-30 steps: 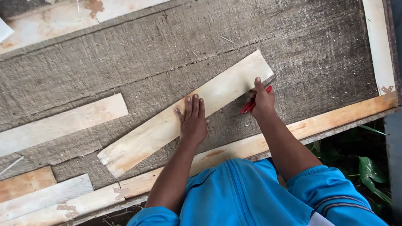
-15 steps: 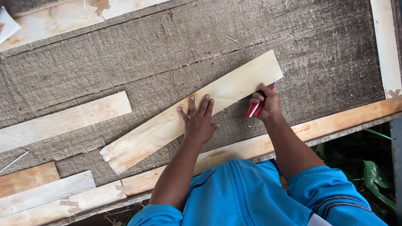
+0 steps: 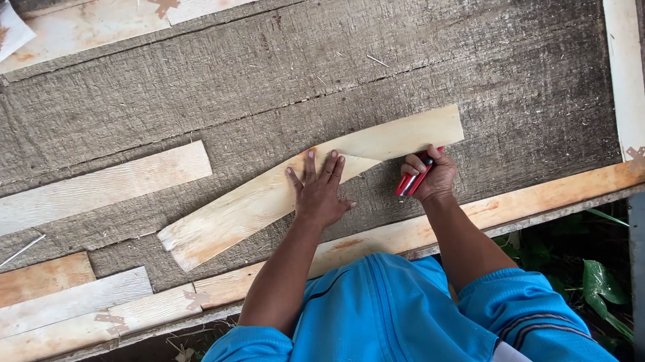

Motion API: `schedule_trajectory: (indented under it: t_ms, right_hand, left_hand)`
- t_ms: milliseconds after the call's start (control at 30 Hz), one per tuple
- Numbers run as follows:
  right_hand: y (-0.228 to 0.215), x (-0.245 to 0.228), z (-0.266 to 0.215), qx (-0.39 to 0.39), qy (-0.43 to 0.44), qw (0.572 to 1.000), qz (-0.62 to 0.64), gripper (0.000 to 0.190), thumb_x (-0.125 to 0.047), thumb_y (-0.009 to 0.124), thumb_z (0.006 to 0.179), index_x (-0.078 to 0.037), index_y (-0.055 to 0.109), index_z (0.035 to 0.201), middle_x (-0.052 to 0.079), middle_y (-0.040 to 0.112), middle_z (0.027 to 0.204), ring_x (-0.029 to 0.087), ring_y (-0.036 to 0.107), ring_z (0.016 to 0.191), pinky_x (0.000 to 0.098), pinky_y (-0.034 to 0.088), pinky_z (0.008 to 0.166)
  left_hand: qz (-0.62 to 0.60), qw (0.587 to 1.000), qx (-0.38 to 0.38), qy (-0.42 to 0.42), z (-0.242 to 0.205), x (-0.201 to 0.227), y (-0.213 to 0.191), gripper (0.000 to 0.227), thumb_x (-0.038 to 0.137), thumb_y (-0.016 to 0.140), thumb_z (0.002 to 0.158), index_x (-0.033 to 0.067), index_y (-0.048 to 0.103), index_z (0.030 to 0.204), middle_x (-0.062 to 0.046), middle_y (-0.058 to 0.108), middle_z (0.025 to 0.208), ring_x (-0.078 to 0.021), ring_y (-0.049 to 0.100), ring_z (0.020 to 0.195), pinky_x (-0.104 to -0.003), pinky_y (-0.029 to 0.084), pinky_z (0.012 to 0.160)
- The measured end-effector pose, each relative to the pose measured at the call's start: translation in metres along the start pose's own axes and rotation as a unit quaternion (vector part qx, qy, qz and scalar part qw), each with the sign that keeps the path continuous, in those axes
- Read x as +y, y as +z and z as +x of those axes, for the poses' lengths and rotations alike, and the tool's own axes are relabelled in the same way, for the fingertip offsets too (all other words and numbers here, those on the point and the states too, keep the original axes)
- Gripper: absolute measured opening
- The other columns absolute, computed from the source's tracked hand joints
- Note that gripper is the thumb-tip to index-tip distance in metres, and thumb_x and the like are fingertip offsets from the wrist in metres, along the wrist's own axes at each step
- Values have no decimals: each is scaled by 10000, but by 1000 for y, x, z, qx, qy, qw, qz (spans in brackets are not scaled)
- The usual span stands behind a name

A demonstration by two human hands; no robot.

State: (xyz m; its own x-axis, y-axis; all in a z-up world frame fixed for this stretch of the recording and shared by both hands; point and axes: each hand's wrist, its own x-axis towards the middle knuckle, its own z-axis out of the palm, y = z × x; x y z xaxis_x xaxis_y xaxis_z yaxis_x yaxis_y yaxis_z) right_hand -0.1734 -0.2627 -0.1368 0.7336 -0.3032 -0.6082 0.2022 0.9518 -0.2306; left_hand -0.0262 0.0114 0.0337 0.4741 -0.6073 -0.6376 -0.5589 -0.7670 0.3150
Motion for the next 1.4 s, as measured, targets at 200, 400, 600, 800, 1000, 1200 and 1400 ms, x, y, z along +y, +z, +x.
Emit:
schedule_trajectory:
  t_ms: [200, 400, 600, 800, 1000, 1200, 1400]
  right_hand:
    - [-4, 2, -10, -13, 11, 999, 33, 403, -162, 679, 740, -169, 632, 1139, -69, 705, 1164, 110, 430, 481, 248, 366, 515]
    - [4, 8, -20, -41, 14, 999, 15, 531, -160, 658, 674, -191, 640, 1204, -82, 709, 1223, 112, 415, 467, 256, 368, 518]
    - [85, 14, -39, 145, -53, 988, -12, 89, -200, 644, 843, -181, 557, 844, -64, 426, 836, 99, 439, 532, 235, 375, 459]
    - [117, 16, -31, 317, -191, 859, -353, 178, -122, 784, 876, -103, 608, 863, 72, 604, 655, 181, 585, 442, 324, 468, 369]
    - [96, -9, -23, 313, -368, 661, -575, 629, -60, 851, 890, -184, 547, 1426, 164, 366, 1471, 325, 543, 1325, 421, 506, 1130]
    - [185, 2, -66, 223, -130, 490, -833, 688, -336, 793, 953, -193, 501, 1559, 132, 215, 1676, 470, 550, 1331, 546, 513, 1112]
    - [193, 4, -67, 207, -116, 449, -862, 696, -406, 722, 1005, -210, 443, 1612, 160, 137, 1694, 513, 548, 1324, 584, 538, 1046]
  left_hand:
    - [4, 1000, -17, 3, 1, -2, -1, 1070, 739, 613, 880, 293, 71, 1688, 103, -35, 1764, -387, -171, 1590, -787, -80, 1202]
    - [-4, 999, -30, 9, 9, -9, 5, 1100, 790, 590, 853, 327, 42, 1687, 113, -26, 1761, -375, -179, 1589, -804, -94, 1180]
    - [-4, 1000, -16, 8, 3, -4, -4, 1091, 750, 620, 860, 296, 76, 1690, 104, -13, 1766, -371, -148, 1600, -781, -54, 1210]
    - [-10, 1000, -9, 11, -1, -3, -8, 1079, 690, 652, 872, 283, 83, 1693, 73, -21, 1772, -385, -132, 1602, -771, -35, 1219]
    - [-26, 999, 13, 23, 2, -7, 1, 1046, 677, 647, 895, 292, 95, 1695, 66, -18, 1772, -389, -144, 1598, -763, -51, 1213]
    - [0, 999, 7, 33, -1, -8, -1, 1000, 654, 646, 900, 346, 108, 1685, 77, -68, 1768, -404, -179, 1587, -775, -68, 1208]
    - [-6, 1000, -1, 23, 10, -11, 4, 952, 658, 628, 920, 405, 110, 1678, 109, -96, 1762, -369, -197, 1589, -754, -88, 1211]
